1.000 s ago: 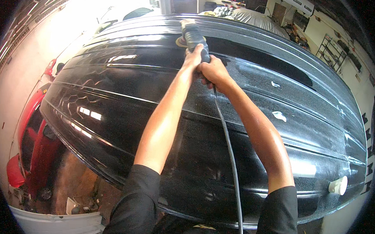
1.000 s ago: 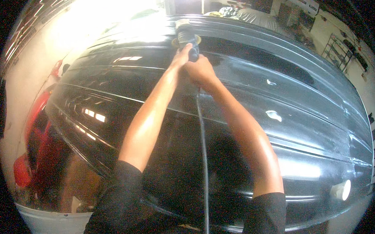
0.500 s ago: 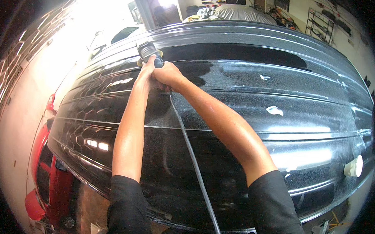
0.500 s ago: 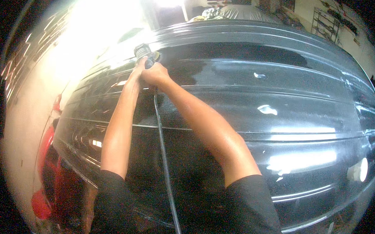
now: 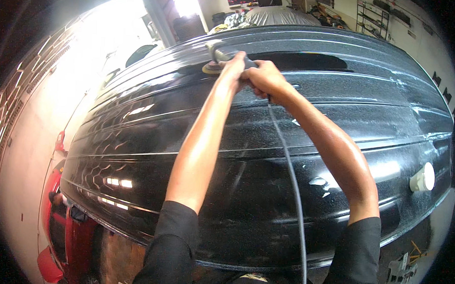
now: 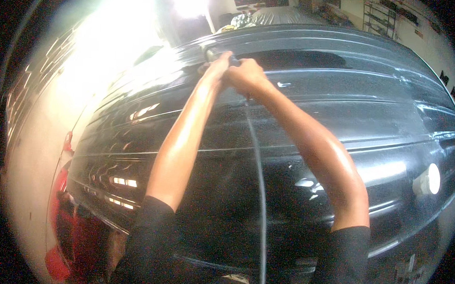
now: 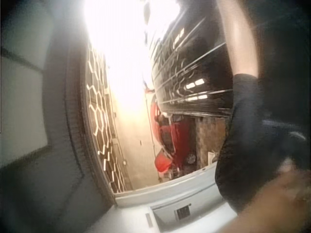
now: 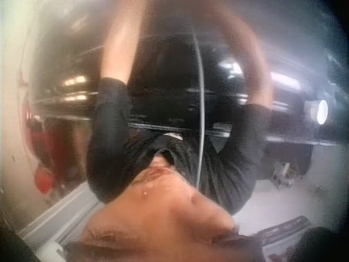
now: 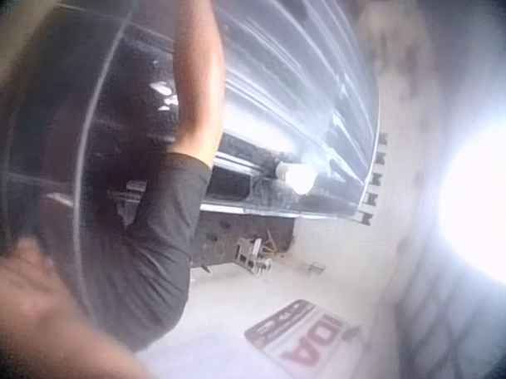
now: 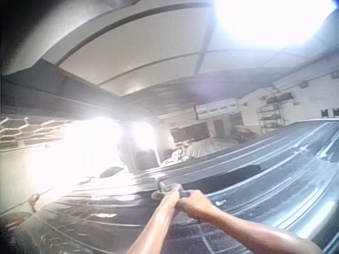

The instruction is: The person uses a rotary polisher to buff the hood of a black car. They move the polisher in circular motions across the surface, occasionally using their other hand to steady the tool or touch the hood.

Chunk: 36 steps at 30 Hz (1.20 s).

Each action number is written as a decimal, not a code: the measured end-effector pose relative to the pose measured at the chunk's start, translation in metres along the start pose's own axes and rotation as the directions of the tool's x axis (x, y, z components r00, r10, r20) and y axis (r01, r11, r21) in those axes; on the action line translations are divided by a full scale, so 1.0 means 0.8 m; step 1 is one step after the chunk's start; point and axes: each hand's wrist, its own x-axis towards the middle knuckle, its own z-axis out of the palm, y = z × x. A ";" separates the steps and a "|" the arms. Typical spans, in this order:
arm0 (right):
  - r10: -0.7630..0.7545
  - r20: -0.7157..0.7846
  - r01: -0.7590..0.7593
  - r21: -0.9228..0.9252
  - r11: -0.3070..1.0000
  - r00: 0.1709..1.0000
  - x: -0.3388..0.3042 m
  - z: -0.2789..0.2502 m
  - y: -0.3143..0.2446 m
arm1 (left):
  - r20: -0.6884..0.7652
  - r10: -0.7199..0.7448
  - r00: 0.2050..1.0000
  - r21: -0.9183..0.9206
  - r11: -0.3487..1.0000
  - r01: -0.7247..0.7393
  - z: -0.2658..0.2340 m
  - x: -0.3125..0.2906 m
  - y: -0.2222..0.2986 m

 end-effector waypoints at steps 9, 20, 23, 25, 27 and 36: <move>0.114 -0.330 -0.167 -0.137 0.976 0.937 -0.082 -0.136 0.031 | 0.205 -0.043 0.978 0.050 0.998 0.033 0.192 -0.034 -0.046; 0.097 -0.284 -0.161 -0.213 0.964 0.954 -0.069 -0.001 0.018 | 0.195 0.077 0.978 0.114 0.988 -0.101 0.045 -0.008 -0.051; 0.103 -0.157 -0.127 -0.148 0.981 0.982 -0.060 0.053 -0.005 | 0.025 0.143 0.989 0.287 0.947 -0.144 -0.023 -0.041 -0.024; 0.058 -0.058 -0.066 -0.151 0.986 0.997 -0.050 0.087 -0.013 | -0.011 0.144 0.989 0.361 0.924 -0.131 -0.070 -0.051 -0.007; 0.017 -0.007 -0.017 -0.095 0.995 1.000 -0.045 0.129 -0.023 | -0.043 0.133 0.990 0.383 0.917 -0.106 -0.129 -0.046 -0.001; -0.092 0.149 0.093 -0.002 0.996 0.985 -0.018 0.208 -0.029 | -0.227 0.209 0.951 0.295 0.946 -0.137 -0.286 0.019 -0.009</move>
